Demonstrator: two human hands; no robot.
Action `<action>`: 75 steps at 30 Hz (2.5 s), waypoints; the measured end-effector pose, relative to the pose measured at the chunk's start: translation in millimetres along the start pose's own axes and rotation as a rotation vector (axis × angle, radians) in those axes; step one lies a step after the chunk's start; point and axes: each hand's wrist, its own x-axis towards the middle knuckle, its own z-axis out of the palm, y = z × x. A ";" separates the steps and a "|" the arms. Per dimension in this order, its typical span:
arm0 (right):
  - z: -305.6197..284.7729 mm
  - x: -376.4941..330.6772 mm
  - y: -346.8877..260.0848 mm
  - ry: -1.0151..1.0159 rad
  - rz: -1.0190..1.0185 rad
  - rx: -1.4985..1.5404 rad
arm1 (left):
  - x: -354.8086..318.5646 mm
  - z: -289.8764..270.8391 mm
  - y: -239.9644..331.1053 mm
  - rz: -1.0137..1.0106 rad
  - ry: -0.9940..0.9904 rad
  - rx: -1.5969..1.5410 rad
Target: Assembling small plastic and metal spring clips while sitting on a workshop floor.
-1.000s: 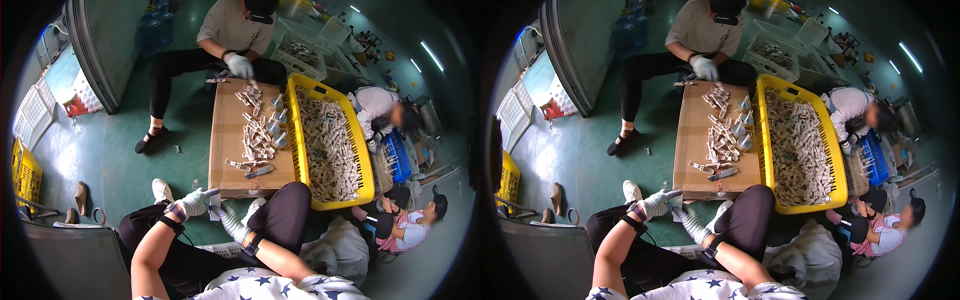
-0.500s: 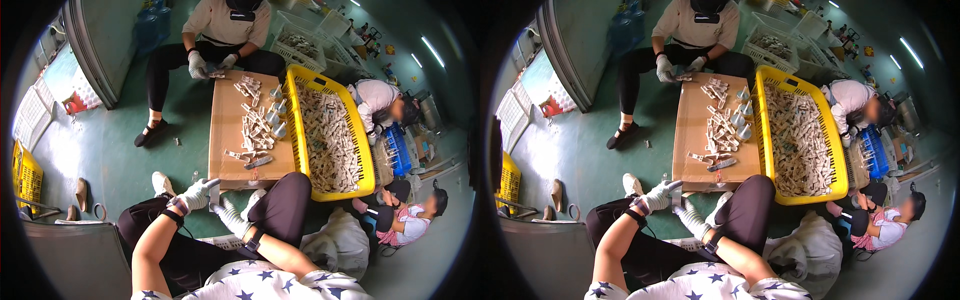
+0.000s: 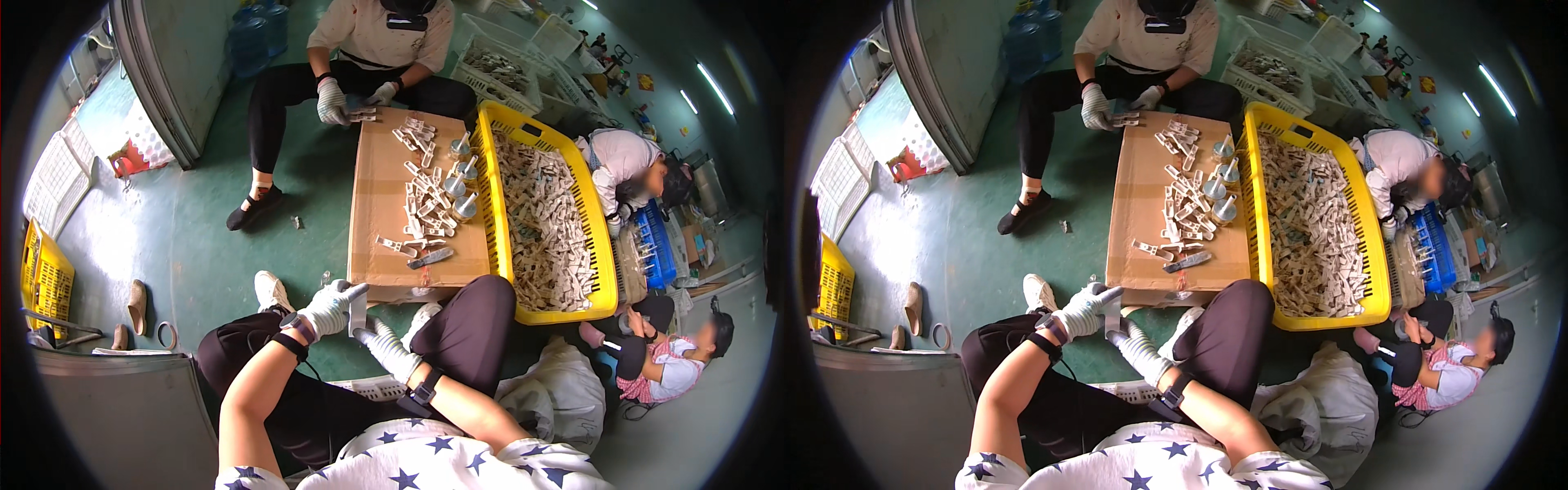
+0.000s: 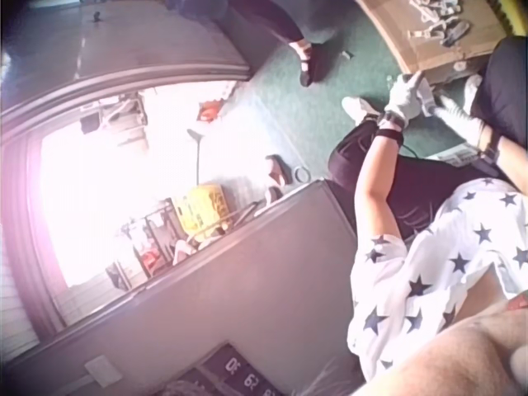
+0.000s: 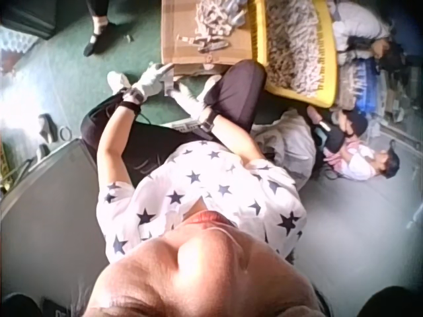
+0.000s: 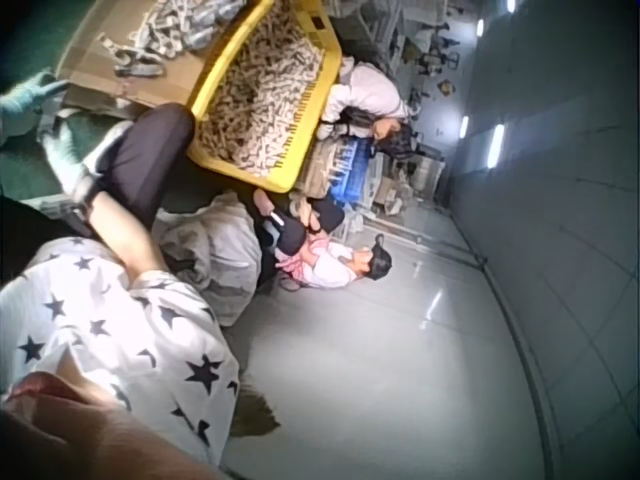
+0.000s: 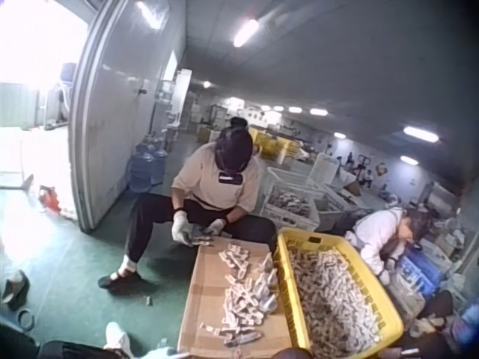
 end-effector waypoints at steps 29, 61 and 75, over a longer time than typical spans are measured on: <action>-11.4 -12.0 -47.1 -0.124 0.022 0.009 | 6.3 -9.5 2.8 0.005 0.047 -0.331; -20.1 -10.8 -97.3 -0.199 -0.155 0.090 | 38.1 -20.7 14.8 -0.666 -0.168 -1.702; -291.6 -72.2 -240.0 0.445 -0.278 -0.170 | 51.8 -46.3 49.1 -0.928 -0.110 -1.770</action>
